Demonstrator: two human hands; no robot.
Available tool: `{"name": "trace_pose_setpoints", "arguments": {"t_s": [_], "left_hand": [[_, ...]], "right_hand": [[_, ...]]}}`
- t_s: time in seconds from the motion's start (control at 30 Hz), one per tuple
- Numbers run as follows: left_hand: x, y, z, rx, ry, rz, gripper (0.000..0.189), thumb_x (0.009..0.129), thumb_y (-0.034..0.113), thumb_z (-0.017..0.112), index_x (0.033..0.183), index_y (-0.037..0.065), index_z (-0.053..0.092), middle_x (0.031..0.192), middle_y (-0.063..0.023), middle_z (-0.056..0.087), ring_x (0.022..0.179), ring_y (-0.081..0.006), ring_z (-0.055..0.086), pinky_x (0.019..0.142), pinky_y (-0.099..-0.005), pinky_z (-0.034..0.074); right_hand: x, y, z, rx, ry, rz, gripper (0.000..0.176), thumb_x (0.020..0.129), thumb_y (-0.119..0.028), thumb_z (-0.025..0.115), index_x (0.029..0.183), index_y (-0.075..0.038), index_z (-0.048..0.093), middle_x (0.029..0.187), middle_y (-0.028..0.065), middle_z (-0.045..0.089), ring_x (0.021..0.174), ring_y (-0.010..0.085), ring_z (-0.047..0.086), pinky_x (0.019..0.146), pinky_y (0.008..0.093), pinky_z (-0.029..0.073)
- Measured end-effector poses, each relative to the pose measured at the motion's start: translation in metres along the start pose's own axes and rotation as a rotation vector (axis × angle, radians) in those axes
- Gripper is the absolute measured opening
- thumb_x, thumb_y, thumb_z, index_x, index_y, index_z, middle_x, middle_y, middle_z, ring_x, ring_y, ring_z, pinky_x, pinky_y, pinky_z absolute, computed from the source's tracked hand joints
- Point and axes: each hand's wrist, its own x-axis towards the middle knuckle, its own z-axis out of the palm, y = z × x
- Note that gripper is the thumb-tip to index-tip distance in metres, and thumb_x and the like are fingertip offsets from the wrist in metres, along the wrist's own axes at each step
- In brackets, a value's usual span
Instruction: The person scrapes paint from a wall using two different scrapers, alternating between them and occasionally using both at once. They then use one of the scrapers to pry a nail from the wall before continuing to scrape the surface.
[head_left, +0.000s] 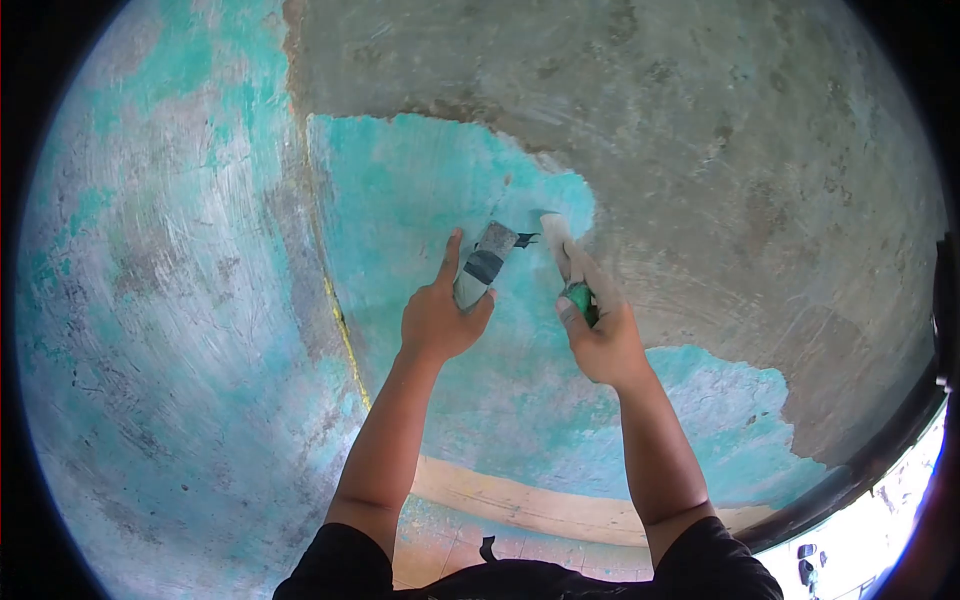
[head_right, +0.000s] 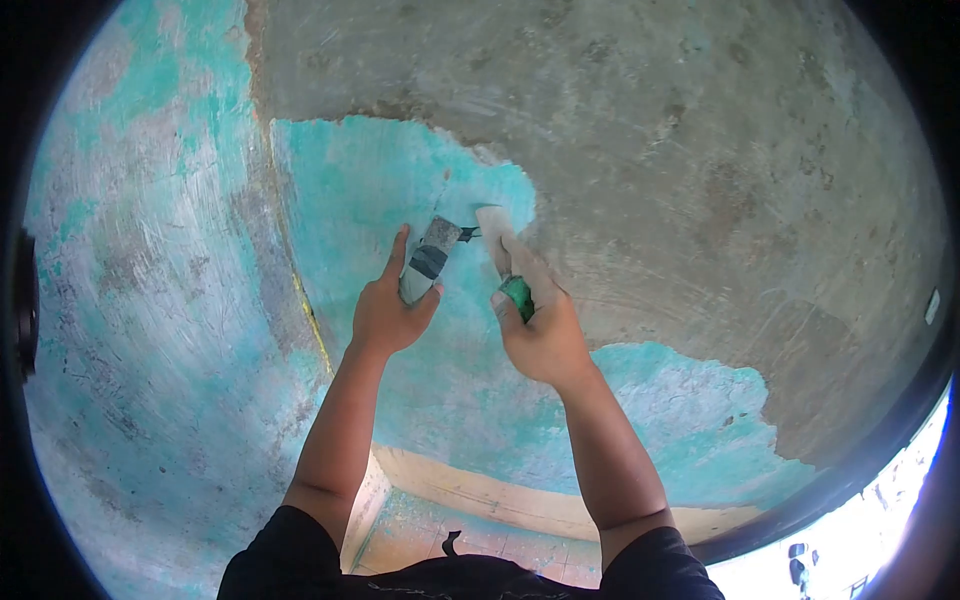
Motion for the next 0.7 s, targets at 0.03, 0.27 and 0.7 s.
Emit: {"name": "trace_pose_setpoints", "arguments": {"t_s": [0.03, 0.27, 0.7], "left_hand": [[-0.001, -0.004, -0.004, 0.005, -0.015, -0.019, 0.086, 0.076, 0.03, 0.064, 0.146, 0.014, 0.017, 0.073, -0.0182, 0.066, 0.069, -0.0385, 0.065, 0.061, -0.0417, 0.051], [-0.017, -0.042, 0.0, -0.057, -0.069, -0.045, 0.088, 0.077, 0.03, 0.065, 0.146, 0.011, 0.014, 0.076, -0.0197, 0.066, 0.071, -0.036, 0.066, 0.062, -0.0381, 0.052], [-0.093, -0.01, 0.058, -1.326, -0.186, -0.222, 0.029, 0.085, 0.013, 0.059, 0.11, -0.001, 0.054, 0.091, -0.0022, 0.059, 0.081, -0.0079, 0.054, 0.072, -0.0267, 0.044]], "right_hand": [[0.0, -0.014, 0.002, 0.214, -0.053, 0.227, 0.056, 0.086, -0.007, 0.052, 0.138, -0.003, 0.033, 0.099, 0.019, 0.057, 0.063, 0.0217, 0.056, 0.055, 0.0323, 0.048], [-0.026, -0.018, 0.023, 0.899, -0.103, 0.603, 0.049, 0.098, -0.026, 0.034, 0.141, -0.005, 0.025, 0.107, 0.017, 0.057, 0.056, 0.0129, 0.049, 0.046, 0.0269, 0.044], [-0.076, 0.021, 0.067, 0.696, 0.015, 0.43, 0.03, 0.1, -0.021, 0.032, 0.113, 0.001, 0.047, 0.099, 0.0132, 0.06, 0.065, 0.014, 0.054, 0.061, 0.0264, 0.047]]}}
